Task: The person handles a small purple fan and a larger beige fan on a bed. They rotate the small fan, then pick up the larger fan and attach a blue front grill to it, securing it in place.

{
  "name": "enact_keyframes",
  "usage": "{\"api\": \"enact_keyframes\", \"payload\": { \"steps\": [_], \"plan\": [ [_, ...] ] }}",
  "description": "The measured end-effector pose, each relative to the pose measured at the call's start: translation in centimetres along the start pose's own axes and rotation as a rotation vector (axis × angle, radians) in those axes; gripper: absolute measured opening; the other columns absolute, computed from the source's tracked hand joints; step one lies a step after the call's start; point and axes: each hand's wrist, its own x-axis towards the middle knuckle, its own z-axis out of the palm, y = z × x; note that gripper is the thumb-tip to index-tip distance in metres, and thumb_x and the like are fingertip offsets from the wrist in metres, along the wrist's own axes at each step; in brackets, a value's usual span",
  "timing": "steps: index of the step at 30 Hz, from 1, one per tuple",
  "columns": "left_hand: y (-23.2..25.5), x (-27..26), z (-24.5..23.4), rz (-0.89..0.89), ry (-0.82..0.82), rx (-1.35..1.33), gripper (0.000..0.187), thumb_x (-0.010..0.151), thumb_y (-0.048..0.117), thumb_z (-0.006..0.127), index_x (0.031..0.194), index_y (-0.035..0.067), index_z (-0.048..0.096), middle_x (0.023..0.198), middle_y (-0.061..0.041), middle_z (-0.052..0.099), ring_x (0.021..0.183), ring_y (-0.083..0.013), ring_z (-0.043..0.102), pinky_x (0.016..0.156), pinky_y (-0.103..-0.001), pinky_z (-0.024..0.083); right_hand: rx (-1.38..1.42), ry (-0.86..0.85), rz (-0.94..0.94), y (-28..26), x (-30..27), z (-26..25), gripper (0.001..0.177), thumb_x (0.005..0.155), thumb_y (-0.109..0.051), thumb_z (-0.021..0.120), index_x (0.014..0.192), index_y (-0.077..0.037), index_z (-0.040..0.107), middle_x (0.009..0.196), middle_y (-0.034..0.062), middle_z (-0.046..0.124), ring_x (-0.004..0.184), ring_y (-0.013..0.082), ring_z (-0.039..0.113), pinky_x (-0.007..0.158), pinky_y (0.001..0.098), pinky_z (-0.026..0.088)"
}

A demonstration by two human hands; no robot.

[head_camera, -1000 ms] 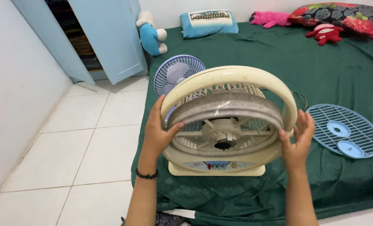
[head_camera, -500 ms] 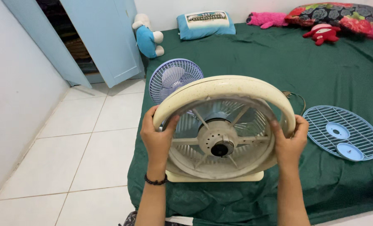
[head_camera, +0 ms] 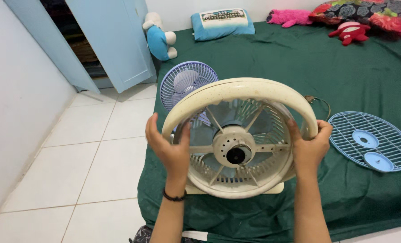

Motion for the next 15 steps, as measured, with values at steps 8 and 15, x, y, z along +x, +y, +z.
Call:
{"api": "enact_keyframes", "payload": {
  "steps": [8,15],
  "plan": [
    [6.1,-1.8,3.5,0.197,-0.474,-0.244,0.024,0.094,0.007,0.066,0.117,0.003,0.067,0.113,-0.016,0.071,0.110,-0.0352,0.068,0.097,-0.044,0.054,0.004,0.020,-0.042,0.2,-0.5,0.1,0.064,0.092,-0.050,0.086,0.120,-0.001,0.056,0.101,0.0097,0.065,0.090,0.0203,0.064,0.079,0.0342,0.053],
    [4.9,-0.7,12.2,-0.020,-0.910,0.104,0.029,0.091,0.010,0.059,0.117,0.010,0.074,0.096,-0.021,0.072,0.092,-0.0393,0.068,0.085,-0.050,0.053,0.034,0.042,-0.077,1.0,-0.8,0.1,0.062,0.091,-0.045,0.087,0.122,-0.001,0.056,0.105,0.0116,0.066,0.091,0.0239,0.066,0.081,0.0369,0.053]
  ]
}}
